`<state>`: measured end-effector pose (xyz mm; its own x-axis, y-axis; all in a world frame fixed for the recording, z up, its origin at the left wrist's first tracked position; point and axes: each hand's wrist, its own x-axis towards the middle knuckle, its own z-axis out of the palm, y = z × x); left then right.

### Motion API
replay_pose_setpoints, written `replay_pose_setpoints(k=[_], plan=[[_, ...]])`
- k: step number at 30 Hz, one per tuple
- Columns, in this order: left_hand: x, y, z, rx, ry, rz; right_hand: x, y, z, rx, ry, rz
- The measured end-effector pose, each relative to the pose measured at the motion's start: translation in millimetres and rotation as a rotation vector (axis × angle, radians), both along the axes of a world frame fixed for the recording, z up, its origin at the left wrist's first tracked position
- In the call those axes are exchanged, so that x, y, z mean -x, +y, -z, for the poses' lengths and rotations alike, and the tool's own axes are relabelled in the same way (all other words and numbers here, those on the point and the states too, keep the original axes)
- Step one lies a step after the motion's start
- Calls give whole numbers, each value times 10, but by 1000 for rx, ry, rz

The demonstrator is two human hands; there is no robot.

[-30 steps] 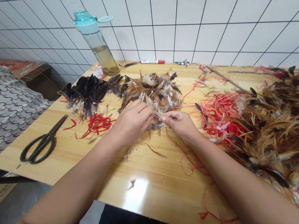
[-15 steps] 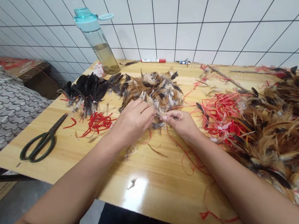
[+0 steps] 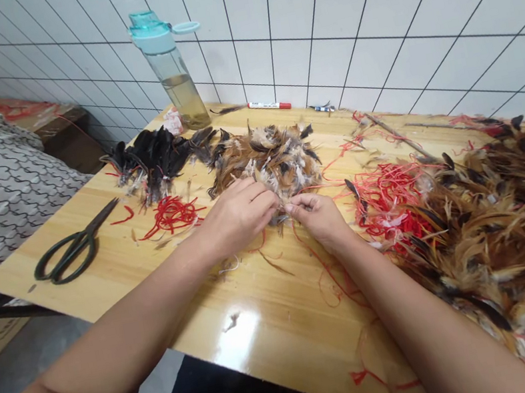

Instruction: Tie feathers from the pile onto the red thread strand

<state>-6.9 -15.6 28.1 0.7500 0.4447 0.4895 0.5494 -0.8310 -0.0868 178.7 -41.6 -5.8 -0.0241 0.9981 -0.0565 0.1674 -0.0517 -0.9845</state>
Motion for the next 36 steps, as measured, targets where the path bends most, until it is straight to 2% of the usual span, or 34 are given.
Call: replay_pose_setpoints(k=[10, 16, 20, 24, 30, 36], plan=[[46, 48, -56, 117, -54, -83, 1, -4, -12, -12, -3, -33], [122, 90, -99, 104, -295, -126, 8, 12, 10, -18, 40, 20], [87, 34, -127, 112, -398, -11, -1, 20, 36, -10, 63, 82], [8, 15, -41, 191, -377, 124, -7, 26, 55, -27, 51, 77], [-36, 79, 140, 296, -341, 133, 11, 28, 52, -49, 11, 15], [-30, 89, 163, 279, -359, 159, 21, 25, 51, -74, -56, -24]])
